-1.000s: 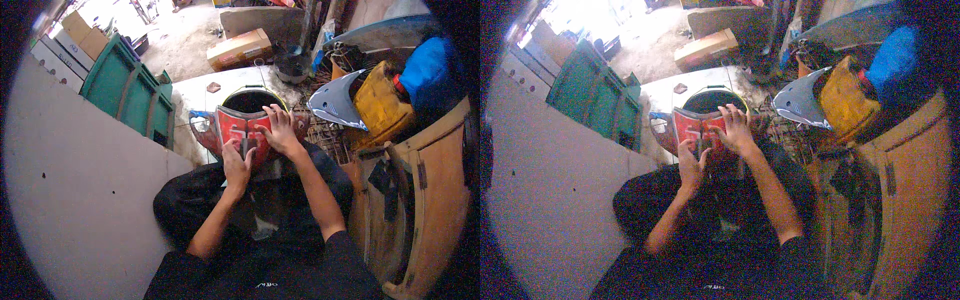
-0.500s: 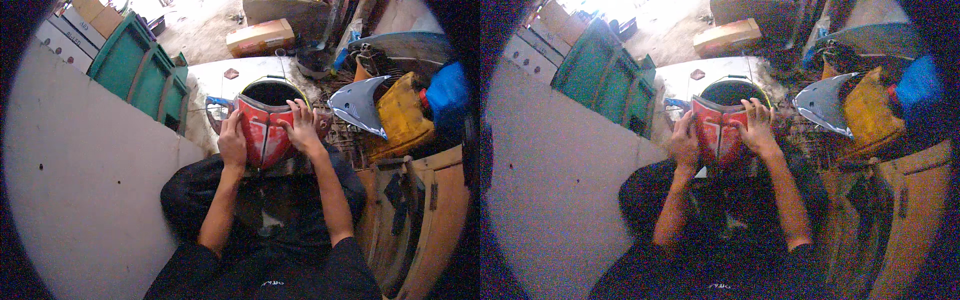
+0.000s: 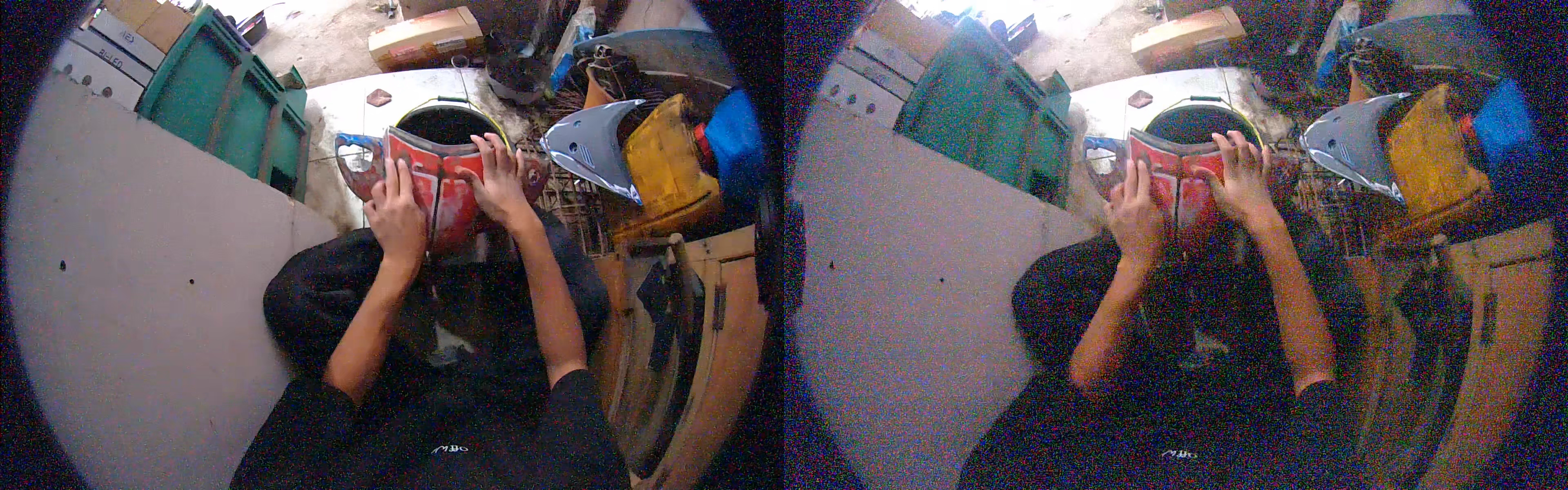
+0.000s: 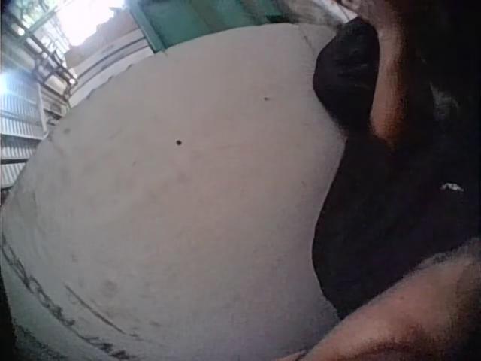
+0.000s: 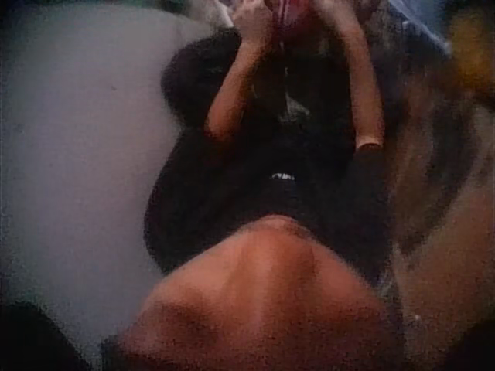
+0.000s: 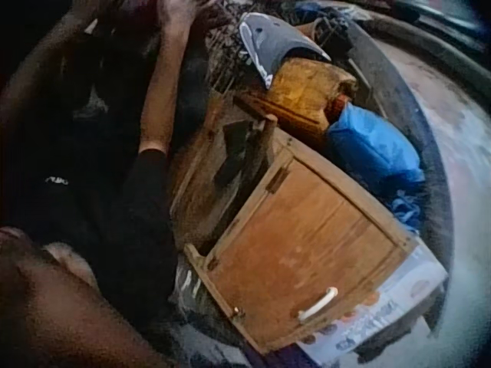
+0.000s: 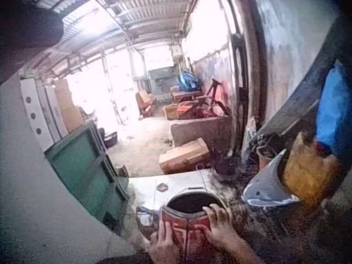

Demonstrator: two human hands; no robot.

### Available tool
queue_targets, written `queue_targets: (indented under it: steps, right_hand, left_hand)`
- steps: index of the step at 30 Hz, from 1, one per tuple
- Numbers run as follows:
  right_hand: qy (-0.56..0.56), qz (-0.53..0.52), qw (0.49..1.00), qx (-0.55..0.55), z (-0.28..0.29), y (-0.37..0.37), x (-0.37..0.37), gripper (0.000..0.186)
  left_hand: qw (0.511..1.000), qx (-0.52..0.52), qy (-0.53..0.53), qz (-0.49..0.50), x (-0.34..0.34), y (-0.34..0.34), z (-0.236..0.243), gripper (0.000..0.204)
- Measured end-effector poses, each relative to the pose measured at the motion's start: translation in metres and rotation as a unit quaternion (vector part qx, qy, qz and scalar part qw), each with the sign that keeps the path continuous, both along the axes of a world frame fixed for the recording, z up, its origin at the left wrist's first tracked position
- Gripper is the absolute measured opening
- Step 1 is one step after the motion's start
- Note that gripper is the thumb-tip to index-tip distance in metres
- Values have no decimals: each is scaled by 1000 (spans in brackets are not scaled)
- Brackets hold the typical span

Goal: The person sands the surface of a red and blue motorcycle fairing by hand with a piece of sandpaper, moving the sandpaper in repeated strokes across different sections of the part while holding it steady with their other hand.

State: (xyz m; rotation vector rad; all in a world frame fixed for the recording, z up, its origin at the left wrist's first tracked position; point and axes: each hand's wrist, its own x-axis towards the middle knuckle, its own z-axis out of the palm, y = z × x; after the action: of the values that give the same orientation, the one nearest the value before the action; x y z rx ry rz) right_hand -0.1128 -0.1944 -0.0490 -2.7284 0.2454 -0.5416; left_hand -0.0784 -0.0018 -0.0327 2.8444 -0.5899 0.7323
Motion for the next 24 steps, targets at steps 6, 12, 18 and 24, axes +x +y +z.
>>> queue_targets:
  steps: [6,12,18,24]
  right_hand:
    - [-53,0,998,-40,-13,-6,2,73]
    - [-51,12,999,-13,-9,-6,4,73]
    - [-54,3,998,-35,-12,-10,4,72]
    - [-60,3,997,-41,-20,-10,4,74]
  left_hand:
    - [998,65,5,-25,-47,0,-16,53]
    - [997,70,6,21,-19,-11,-5,52]
    - [998,35,20,-41,-50,-4,-18,51]
    - [999,18,19,22,-14,-13,-15,55]
